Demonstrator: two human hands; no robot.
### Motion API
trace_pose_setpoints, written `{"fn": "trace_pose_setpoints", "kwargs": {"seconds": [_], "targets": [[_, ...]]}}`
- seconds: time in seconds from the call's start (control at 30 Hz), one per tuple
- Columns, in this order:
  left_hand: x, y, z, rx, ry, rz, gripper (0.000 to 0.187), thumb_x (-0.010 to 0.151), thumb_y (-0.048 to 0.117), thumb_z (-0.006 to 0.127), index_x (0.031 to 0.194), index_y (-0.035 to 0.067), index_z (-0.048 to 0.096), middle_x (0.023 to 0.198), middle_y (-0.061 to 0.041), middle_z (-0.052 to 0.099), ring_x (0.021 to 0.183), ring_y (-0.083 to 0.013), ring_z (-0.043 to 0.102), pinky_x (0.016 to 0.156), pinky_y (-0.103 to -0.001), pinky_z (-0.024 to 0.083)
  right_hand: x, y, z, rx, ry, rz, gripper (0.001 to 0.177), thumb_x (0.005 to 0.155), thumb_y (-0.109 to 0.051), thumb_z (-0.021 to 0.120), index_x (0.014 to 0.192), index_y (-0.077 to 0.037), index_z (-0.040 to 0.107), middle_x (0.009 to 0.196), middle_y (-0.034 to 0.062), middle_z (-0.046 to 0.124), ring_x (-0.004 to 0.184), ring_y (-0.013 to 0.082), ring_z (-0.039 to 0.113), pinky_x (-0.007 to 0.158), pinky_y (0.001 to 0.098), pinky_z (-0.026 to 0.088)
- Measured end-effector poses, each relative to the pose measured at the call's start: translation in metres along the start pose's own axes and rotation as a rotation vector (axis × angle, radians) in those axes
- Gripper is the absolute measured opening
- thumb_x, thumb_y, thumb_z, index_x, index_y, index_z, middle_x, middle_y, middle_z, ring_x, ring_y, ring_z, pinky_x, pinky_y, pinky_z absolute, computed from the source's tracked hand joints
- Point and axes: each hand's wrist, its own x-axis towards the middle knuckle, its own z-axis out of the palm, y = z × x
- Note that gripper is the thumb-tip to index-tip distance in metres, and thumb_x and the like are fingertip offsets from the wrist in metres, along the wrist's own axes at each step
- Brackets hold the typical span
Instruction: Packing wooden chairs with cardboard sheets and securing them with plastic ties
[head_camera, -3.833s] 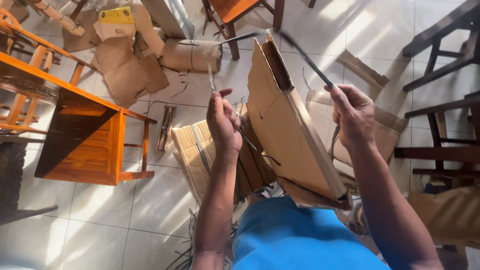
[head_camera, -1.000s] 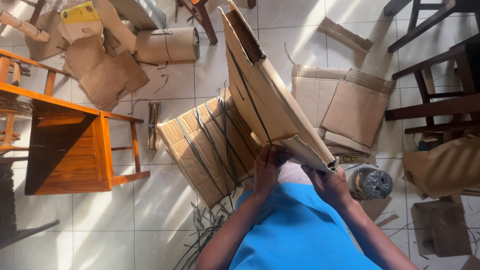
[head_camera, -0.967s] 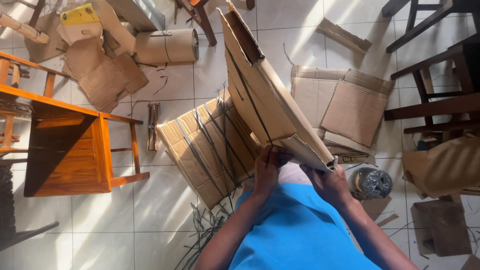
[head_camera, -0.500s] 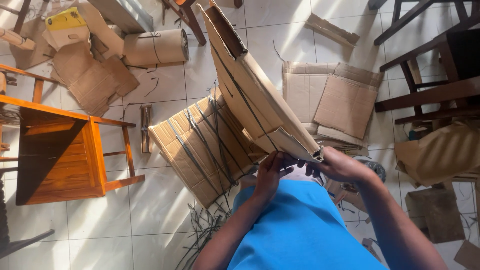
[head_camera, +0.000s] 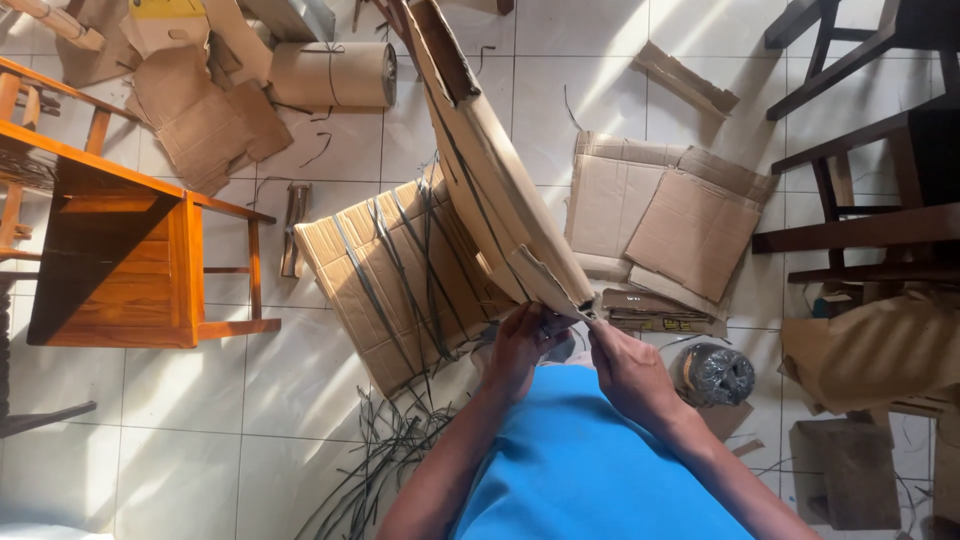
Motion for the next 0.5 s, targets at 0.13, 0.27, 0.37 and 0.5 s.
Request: {"fn": "trace_pose_setpoints", "kwargs": {"seconds": [0.13, 0.27, 0.37, 0.5], "targets": [[-0.019, 0.012, 0.024, -0.142, 0.022, 0.008, 0.032, 0.107, 0.024, 0.06, 0.087, 0.0, 0.067, 0.09, -0.028, 0.07, 0.105, -0.0456, 0.072, 0.096, -0.059, 0.059, -0.005, 0.014, 0.002, -0.18, 0.008, -0.041, 0.014, 0.102, -0.025, 0.053, 0.103, -0.018, 0.064, 0.063, 0.0135, 0.064, 0.064, 0.0459, 0.065, 0.04, 0.05, 0.049], [-0.032, 0.012, 0.04, -0.296, -0.049, -0.014, 0.028, 0.105, 0.036, 0.062, 0.092, 0.011, 0.066, 0.109, -0.019, 0.078, 0.115, -0.0352, 0.071, 0.104, -0.055, 0.056, -0.006, 0.007, 0.001, -0.187, -0.014, -0.087, 0.007, 0.102, -0.025, 0.051, 0.102, -0.021, 0.057, 0.056, 0.0111, 0.061, 0.062, 0.0414, 0.068, 0.04, 0.048, 0.049], [-0.024, -0.003, 0.041, -0.387, -0.03, 0.018, 0.026, 0.102, 0.034, 0.065, 0.093, 0.009, 0.065, 0.11, -0.025, 0.076, 0.113, -0.0405, 0.072, 0.095, -0.051, 0.062, -0.013, 0.006, 0.004, -0.203, -0.037, -0.107, 0.006, 0.102, -0.021, 0.049, 0.1, -0.019, 0.055, 0.053, 0.0121, 0.061, 0.058, 0.0448, 0.067, 0.041, 0.0501, 0.048], [-0.009, -0.03, 0.03, -0.451, -0.051, 0.049, 0.025, 0.104, 0.035, 0.062, 0.09, 0.013, 0.063, 0.111, -0.025, 0.076, 0.111, -0.0386, 0.073, 0.096, -0.048, 0.062, -0.018, 0.009, -0.002, -0.226, -0.052, -0.141, 0.004, 0.098, -0.019, 0.052, 0.101, -0.019, 0.054, 0.053, 0.0109, 0.062, 0.055, 0.0408, 0.069, 0.044, 0.0499, 0.051]]}}
